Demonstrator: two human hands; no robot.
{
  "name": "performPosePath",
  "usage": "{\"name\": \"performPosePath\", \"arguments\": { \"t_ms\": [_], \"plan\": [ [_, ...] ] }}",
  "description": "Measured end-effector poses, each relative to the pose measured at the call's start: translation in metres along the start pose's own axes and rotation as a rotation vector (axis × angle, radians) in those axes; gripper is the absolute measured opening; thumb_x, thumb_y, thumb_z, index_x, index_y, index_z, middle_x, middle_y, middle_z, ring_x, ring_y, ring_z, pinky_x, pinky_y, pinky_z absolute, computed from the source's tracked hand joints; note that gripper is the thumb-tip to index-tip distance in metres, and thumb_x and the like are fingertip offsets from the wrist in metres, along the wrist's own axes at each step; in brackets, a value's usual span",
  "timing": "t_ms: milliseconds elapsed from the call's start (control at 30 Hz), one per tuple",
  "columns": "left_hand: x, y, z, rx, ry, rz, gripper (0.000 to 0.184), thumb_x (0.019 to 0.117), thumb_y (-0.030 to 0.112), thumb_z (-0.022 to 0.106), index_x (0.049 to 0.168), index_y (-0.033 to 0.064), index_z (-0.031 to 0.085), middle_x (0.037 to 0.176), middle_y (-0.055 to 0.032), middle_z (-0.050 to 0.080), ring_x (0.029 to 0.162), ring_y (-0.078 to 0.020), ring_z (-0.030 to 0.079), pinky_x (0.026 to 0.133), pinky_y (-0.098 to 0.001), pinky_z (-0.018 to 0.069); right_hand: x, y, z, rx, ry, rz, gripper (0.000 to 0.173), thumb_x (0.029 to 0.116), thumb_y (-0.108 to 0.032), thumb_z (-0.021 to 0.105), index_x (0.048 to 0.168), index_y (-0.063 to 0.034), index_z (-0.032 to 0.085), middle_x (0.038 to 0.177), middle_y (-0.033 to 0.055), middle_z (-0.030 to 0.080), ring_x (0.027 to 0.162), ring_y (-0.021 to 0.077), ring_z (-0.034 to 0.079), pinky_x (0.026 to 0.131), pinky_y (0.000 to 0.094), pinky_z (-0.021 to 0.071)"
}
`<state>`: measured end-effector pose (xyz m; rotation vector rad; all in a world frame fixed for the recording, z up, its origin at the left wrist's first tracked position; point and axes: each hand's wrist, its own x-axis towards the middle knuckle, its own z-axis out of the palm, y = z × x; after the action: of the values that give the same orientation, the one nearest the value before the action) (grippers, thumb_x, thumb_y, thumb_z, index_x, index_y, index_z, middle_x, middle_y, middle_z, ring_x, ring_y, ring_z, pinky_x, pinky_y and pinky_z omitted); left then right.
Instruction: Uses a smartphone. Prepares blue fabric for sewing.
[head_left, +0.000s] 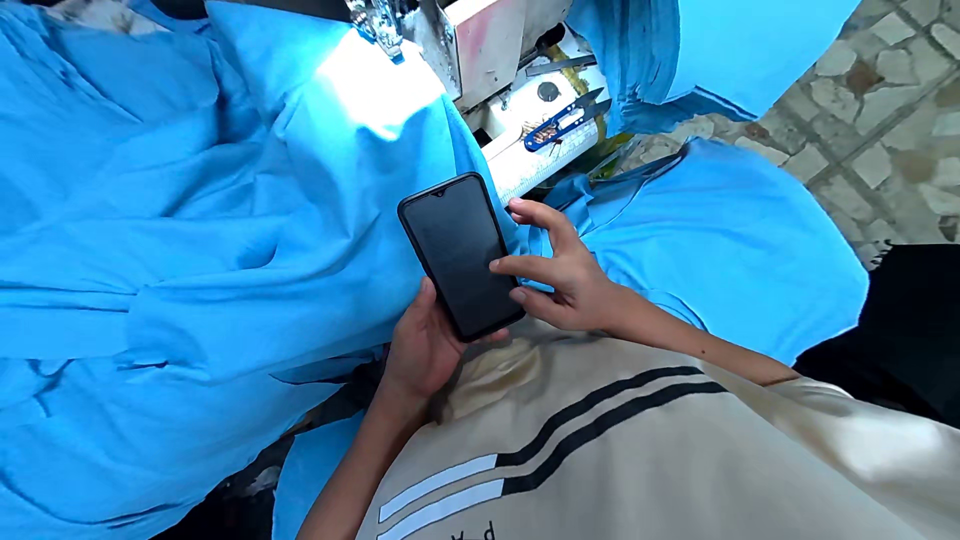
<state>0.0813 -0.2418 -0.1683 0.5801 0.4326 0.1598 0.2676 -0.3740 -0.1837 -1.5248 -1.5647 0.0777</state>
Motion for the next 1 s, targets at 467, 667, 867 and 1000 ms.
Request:
{"name": "performPosePath", "arguments": {
  "t_ms": [467, 667, 867, 1000],
  "plan": [
    [0.0009, 0.001, -0.0012, 0.01, -0.025, 0.008, 0.045, 0.1059, 0.052, 0.042, 0.133, 0.0218, 0.062, 0.127, -0.0104, 0.07, 0.112, -0.0309, 0.07, 0.089, -0.0517, 0.0612, 0.0018, 0.0004, 0.0, 0.007, 0.002, -0.002, 0.029, 0.0988, -0.033, 0.054, 0.107, -0.0145, 0.075, 0.145, 0.0271, 0.045, 0.14, 0.0341, 0.041, 0.114, 0.0497, 0.0357],
    [0.0017, 0.0016, -0.0006, 0.008, -0.032, 0.008, 0.045, 0.1054, 0.053, 0.044, 0.133, 0.0221, 0.062, 0.127, -0.0107, 0.069, 0.113, -0.0311, 0.07, 0.089, -0.0519, 0.0611, 0.0024, 0.0005, -0.001, 0.011, 0.002, -0.007, 0.029, 0.0992, -0.033, 0.054, 0.106, -0.0139, 0.075, 0.144, 0.0276, 0.046, 0.14, 0.0336, 0.042, 0.114, 0.0492, 0.0362],
    [0.0022, 0.0029, 0.0007, 0.009, -0.017, 0.01, 0.044, 0.1054, 0.052, 0.044, 0.132, 0.0215, 0.062, 0.126, -0.0108, 0.07, 0.111, -0.0308, 0.071, 0.087, -0.051, 0.0618, 0.0021, -0.0007, -0.0019, 0.036, 0.001, -0.009, 0.028, 0.099, -0.032, 0.055, 0.101, -0.0129, 0.075, 0.143, 0.028, 0.047, 0.14, 0.0339, 0.042, 0.115, 0.0469, 0.0363],
    [0.0015, 0.003, 0.0009, 0.012, -0.014, 0.017, 0.045, 0.1051, 0.052, 0.045, 0.133, 0.0218, 0.062, 0.127, -0.0108, 0.069, 0.112, -0.0311, 0.071, 0.088, -0.051, 0.0617, 0.0013, -0.0006, -0.0015, 0.041, 0.002, -0.017, 0.029, 0.0996, -0.033, 0.054, 0.099, -0.0126, 0.075, 0.144, 0.0279, 0.047, 0.141, 0.0341, 0.041, 0.114, 0.047, 0.0364]
  ]
}}
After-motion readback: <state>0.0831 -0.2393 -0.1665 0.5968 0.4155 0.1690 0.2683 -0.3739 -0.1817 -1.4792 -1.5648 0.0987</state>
